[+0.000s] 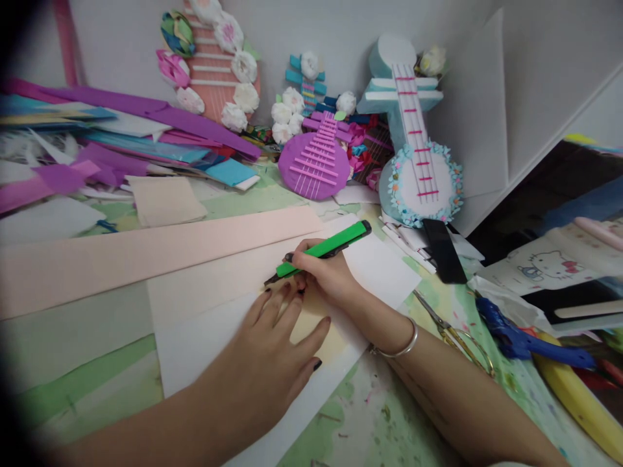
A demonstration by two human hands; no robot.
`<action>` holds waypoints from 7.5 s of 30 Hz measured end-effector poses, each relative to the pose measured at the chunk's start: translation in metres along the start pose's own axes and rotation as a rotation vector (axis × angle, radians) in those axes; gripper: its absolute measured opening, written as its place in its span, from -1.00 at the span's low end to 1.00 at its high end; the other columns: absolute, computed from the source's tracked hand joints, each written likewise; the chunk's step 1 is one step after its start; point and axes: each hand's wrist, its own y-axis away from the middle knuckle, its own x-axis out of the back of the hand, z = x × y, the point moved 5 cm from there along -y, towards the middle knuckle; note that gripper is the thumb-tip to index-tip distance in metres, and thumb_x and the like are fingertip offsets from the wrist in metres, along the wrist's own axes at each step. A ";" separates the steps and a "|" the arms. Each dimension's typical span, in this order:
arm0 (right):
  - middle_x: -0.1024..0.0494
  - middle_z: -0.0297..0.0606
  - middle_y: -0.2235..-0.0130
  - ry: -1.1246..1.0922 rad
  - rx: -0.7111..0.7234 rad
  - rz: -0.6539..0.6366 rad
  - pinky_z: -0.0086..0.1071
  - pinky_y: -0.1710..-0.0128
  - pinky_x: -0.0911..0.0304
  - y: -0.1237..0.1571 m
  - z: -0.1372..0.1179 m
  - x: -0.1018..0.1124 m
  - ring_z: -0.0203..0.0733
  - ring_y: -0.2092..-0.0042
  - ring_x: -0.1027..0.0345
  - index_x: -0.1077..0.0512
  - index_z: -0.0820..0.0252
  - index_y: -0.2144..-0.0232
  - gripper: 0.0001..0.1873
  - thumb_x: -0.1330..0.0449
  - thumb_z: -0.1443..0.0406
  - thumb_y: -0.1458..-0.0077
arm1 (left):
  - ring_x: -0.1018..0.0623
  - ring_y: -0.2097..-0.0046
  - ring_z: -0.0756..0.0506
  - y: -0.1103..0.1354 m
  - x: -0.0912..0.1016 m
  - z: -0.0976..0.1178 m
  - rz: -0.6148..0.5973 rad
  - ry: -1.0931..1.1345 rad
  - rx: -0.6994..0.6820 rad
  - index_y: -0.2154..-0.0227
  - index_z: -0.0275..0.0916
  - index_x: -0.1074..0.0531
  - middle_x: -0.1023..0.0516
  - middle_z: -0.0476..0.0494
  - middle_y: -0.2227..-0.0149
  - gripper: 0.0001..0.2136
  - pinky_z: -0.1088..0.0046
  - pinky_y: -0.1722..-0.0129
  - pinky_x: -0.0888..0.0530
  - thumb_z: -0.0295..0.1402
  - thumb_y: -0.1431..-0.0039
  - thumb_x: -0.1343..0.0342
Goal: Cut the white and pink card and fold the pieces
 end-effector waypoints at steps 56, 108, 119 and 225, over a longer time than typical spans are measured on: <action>-0.39 -0.38 0.67 0.053 0.006 0.075 -0.54 0.76 0.08 -0.004 -0.003 0.012 -0.45 0.70 -0.08 -0.31 0.23 0.70 -0.76 -0.31 0.29 0.25 | -0.24 -0.23 -0.49 0.000 0.000 0.000 -0.020 -0.011 -0.001 -0.09 -0.20 -0.31 -0.33 -0.46 -0.12 -0.62 -0.13 -0.12 -0.22 -0.17 -0.30 0.10; -0.33 -0.42 0.70 0.066 0.029 0.134 -0.54 0.76 0.12 -0.006 -0.007 0.026 -0.47 0.73 -0.04 -0.29 0.21 0.73 -0.77 -0.29 0.30 0.27 | -0.27 -0.21 -0.47 0.000 0.000 0.000 -0.017 -0.010 0.004 -0.08 -0.19 -0.31 -0.35 -0.44 -0.11 -0.63 -0.14 -0.09 -0.25 -0.17 -0.30 0.08; -0.35 -0.40 0.69 0.057 0.040 0.121 -0.53 0.75 0.11 -0.006 -0.006 0.028 -0.46 0.72 -0.05 -0.30 0.22 0.71 -0.79 -0.28 0.30 0.25 | -0.28 -0.21 -0.44 -0.001 0.001 -0.001 -0.012 -0.018 0.002 -0.09 -0.17 -0.31 -0.36 -0.41 -0.10 -0.63 -0.12 -0.10 -0.26 -0.16 -0.30 0.06; -0.42 -0.37 0.60 0.108 0.013 -0.069 -0.51 0.61 -0.11 0.004 -0.005 0.001 -0.39 0.59 -0.20 -0.48 0.22 0.55 -0.81 -0.35 0.22 0.10 | -0.18 -0.27 -0.48 -0.001 -0.002 -0.001 -0.032 0.019 0.003 -0.11 -0.22 -0.29 -0.32 -0.47 -0.15 -0.61 -0.12 -0.17 -0.18 -0.16 -0.31 0.08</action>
